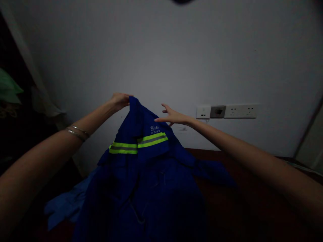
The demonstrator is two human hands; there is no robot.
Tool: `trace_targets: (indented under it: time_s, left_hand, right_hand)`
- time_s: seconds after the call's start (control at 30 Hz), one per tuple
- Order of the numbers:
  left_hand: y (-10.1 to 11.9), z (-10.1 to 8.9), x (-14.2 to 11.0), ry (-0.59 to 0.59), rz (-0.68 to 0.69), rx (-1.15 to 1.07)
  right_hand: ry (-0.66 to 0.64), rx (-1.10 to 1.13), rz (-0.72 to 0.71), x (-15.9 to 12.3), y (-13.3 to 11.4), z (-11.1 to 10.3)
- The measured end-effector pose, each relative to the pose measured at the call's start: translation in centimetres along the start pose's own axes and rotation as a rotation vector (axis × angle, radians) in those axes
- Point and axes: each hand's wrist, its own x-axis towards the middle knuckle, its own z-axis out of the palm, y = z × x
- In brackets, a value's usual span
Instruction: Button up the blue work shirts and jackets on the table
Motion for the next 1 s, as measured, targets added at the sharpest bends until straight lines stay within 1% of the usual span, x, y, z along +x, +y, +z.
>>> trace_targets:
  time_s: [0.03, 0.1, 0.13, 0.17, 0.23, 0.3, 0.4, 0.5, 0.6, 0.67, 0.77, 0.83, 0.9, 1.0]
  left_hand:
    - [0.7, 0.8, -0.4, 0.029, 0.043, -0.050]
    - [1.9, 2.3, -1.3, -0.006, 0.126, -0.135]
    - [2.3, 2.8, -1.7, -0.022, 0.152, -0.171]
    - [2.6, 3.1, -2.1, -0.040, 0.165, -0.201]
    - [2.6, 3.0, -2.6, -0.079, 0.179, -0.247]
    - [2.2, 2.2, -2.8, -0.121, 0.180, -0.282]
    - [0.9, 0.2, -2.8, -0.185, 0.160, -0.291]
    - [-1.1, -1.7, -2.8, -0.182, 0.099, -0.237]
    - [-3.1, -2.8, -3.3, -0.171, -0.028, -0.170]
    - [-3.9, -3.0, -3.8, -0.246, -0.088, -0.151]
    - [-4.4, -3.1, -4.4, -0.453, -0.050, -0.163]
    - [-4.2, -3.1, -4.5, -0.550, 0.002, -0.153]
    - [-3.8, -3.1, -4.3, -0.574, 0.052, -0.124]
    - [-2.9, -2.6, -4.3, -0.589, 0.123, -0.086]
  right_hand:
    - [-0.003, 0.052, -0.029, 1.2, -1.8, 1.2]
    - [0.019, 0.136, -0.137, 3.7, -4.6, 3.8]
    - [0.074, 0.156, -0.198, 4.8, -5.7, 5.1]
    - [0.165, 0.158, -0.228, 5.9, -6.5, 6.1]
    - [0.337, 0.142, -0.221, 7.9, -7.4, 7.5]
    - [0.430, 0.117, -0.176, 9.5, -7.7, 7.8]
    - [0.463, 0.087, -0.138, 10.8, -7.6, 6.8]
    - [0.507, 0.103, -0.105, 11.2, -7.3, 5.4]
    - [0.548, 0.134, -0.089, 11.3, -7.2, 4.2]
    - [0.546, 0.133, -0.105, 11.3, -7.6, 3.5]
    - [0.513, 0.096, -0.164, 11.5, -8.9, 2.0]
    - [0.505, 0.032, -0.225, 11.8, -10.1, 0.6]
    - [0.531, -0.067, -0.272, 12.0, -11.4, -1.0]
    - [0.620, -0.223, -0.309, 12.4, -13.2, -3.0]
